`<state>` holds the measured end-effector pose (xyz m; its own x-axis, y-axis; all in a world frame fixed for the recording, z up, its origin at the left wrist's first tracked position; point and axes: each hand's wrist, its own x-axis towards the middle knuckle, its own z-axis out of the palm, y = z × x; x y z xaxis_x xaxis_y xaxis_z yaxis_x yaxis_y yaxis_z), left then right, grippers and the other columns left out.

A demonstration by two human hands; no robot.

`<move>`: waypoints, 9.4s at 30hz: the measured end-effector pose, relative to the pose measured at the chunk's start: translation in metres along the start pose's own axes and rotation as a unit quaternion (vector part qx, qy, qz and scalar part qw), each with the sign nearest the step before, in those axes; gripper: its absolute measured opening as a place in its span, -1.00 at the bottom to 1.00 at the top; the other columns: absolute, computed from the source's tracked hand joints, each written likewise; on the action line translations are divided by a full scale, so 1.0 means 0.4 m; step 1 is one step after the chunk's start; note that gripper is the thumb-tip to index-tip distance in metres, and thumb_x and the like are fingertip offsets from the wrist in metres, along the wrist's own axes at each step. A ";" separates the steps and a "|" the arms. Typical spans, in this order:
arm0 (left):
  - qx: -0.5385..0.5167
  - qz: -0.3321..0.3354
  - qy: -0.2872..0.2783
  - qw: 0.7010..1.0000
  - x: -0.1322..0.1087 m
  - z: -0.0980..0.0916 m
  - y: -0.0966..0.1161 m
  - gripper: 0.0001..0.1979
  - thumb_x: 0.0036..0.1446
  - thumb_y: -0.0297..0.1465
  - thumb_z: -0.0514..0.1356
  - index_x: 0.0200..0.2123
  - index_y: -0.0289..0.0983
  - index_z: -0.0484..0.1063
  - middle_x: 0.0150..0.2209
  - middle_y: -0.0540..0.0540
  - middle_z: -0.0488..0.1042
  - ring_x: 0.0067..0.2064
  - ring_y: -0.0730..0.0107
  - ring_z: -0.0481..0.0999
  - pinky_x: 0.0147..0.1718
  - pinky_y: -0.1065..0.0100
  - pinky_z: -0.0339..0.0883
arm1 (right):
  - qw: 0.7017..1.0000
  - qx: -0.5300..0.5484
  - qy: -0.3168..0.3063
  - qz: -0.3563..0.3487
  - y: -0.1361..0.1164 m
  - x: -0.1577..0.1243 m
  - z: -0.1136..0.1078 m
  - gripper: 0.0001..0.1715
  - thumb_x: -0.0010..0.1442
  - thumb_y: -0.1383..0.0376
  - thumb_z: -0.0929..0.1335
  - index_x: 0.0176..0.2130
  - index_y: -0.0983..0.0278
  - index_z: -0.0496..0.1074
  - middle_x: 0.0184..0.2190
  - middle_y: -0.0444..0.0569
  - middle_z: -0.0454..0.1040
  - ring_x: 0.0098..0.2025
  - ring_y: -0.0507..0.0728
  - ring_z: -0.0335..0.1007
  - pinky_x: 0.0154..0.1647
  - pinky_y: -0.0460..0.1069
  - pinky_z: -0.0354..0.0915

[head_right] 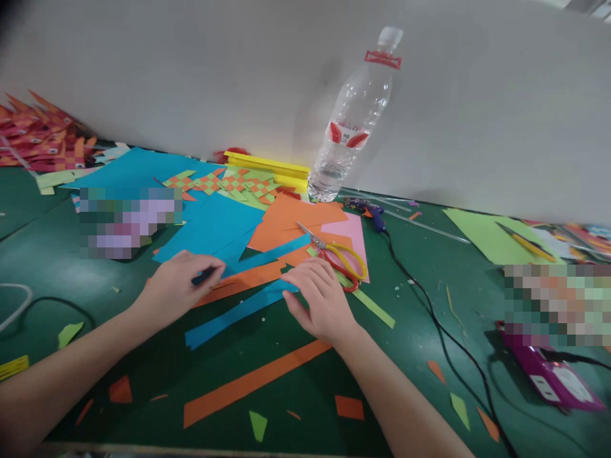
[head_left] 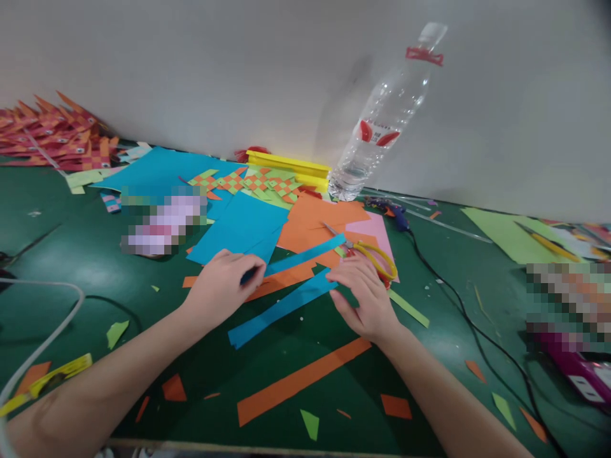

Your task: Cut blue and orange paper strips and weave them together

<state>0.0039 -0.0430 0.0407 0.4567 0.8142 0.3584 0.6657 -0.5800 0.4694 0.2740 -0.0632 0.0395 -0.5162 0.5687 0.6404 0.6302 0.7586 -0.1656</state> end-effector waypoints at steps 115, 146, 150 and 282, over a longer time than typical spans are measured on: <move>-0.269 -0.273 0.044 0.923 0.039 -0.011 -0.037 -0.72 0.06 -0.18 0.22 -0.27 -0.25 0.53 -0.41 -0.09 0.63 -0.30 0.17 0.64 -0.21 0.22 0.51 | 0.820 0.432 0.055 0.370 0.023 0.118 0.164 -0.81 0.04 0.15 0.46 -0.41 0.22 0.53 -0.47 -0.07 0.61 -0.39 0.12 0.57 -0.25 0.07 0.49; 0.179 0.047 -0.036 0.982 0.008 0.029 -0.052 -0.70 0.32 -0.21 0.03 -0.20 -0.23 0.50 -0.14 -0.17 0.49 -0.10 0.10 0.41 -0.16 0.14 0.23 | 0.909 0.218 0.051 0.353 0.038 0.110 0.161 -0.59 0.34 0.04 0.15 -0.02 0.24 0.30 -0.64 -0.21 0.38 -0.55 0.06 0.37 -0.34 0.02 0.26; 0.156 0.043 -0.054 0.985 0.007 0.029 -0.058 -0.75 0.29 -0.21 0.09 -0.26 -0.20 0.50 -0.15 -0.12 0.51 -0.10 0.14 0.42 -0.15 0.17 0.16 | 0.922 0.214 0.050 0.319 0.036 0.112 0.162 -0.67 0.34 0.08 0.15 -0.07 0.22 0.29 -0.58 -0.18 0.41 -0.48 0.09 0.39 -0.27 0.06 0.24; -0.219 -0.233 0.048 0.946 0.025 -0.007 -0.027 -0.76 0.03 -0.14 0.28 -0.33 -0.18 0.53 -0.36 -0.08 0.63 -0.29 0.18 0.62 -0.23 0.23 0.50 | 0.822 0.448 0.031 0.349 0.005 0.116 0.175 -0.77 0.01 0.21 0.48 -0.29 0.23 0.49 -0.36 -0.08 0.59 -0.29 0.11 0.55 -0.21 0.03 0.44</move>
<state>-0.0004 -0.0285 0.0415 0.1042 0.9904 0.0910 0.4631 -0.1293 0.8768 0.2107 -0.0131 0.0164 -0.1610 0.9691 0.1869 0.0648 0.1994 -0.9778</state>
